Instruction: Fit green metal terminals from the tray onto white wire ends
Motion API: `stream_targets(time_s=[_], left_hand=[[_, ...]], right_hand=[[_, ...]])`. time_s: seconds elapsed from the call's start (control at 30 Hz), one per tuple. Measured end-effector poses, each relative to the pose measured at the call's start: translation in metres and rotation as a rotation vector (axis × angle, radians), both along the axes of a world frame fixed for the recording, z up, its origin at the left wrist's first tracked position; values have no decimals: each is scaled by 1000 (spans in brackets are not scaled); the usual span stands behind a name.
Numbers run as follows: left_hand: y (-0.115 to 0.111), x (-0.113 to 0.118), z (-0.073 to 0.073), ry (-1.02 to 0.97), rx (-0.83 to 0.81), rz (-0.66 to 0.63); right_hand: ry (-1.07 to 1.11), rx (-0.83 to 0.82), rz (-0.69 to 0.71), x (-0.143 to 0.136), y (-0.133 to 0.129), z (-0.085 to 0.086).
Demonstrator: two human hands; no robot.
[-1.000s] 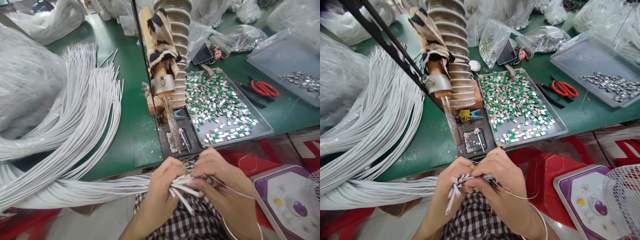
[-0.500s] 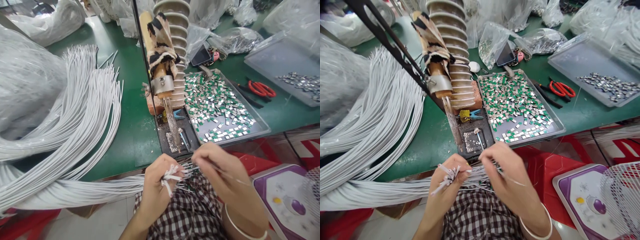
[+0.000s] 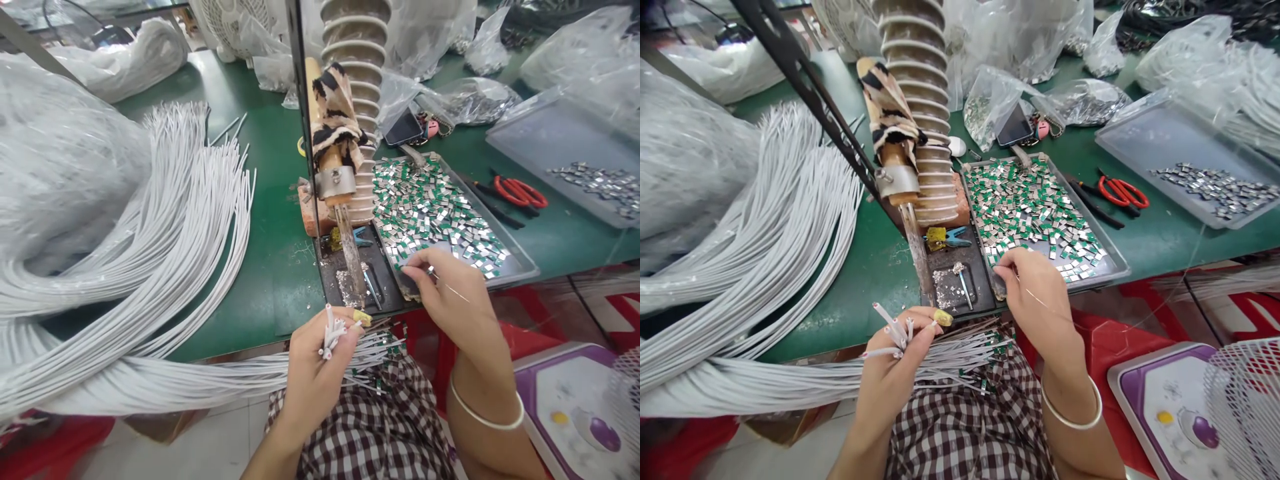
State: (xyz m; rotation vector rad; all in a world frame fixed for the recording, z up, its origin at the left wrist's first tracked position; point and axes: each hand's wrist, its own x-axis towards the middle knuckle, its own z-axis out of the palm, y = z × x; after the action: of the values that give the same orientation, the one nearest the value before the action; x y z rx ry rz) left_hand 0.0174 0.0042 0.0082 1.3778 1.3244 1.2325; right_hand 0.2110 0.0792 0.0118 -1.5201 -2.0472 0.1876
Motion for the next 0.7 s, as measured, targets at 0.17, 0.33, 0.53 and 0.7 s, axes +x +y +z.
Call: stream_targets(time_s=[0.17,0.33,0.53,0.7], left_hand=[[8,2,5,0,6,22],[11,5,8,-18,41,53],[9,5,11,-6,29,69],[8,3,15,-6,33,93]], right_hand=[[549,-152,93,-35,-39,8],[634,-105,43,-51,-53,6],[595,-42,34,-53,-57,1],[527,201,16,-49,-64,-4]])
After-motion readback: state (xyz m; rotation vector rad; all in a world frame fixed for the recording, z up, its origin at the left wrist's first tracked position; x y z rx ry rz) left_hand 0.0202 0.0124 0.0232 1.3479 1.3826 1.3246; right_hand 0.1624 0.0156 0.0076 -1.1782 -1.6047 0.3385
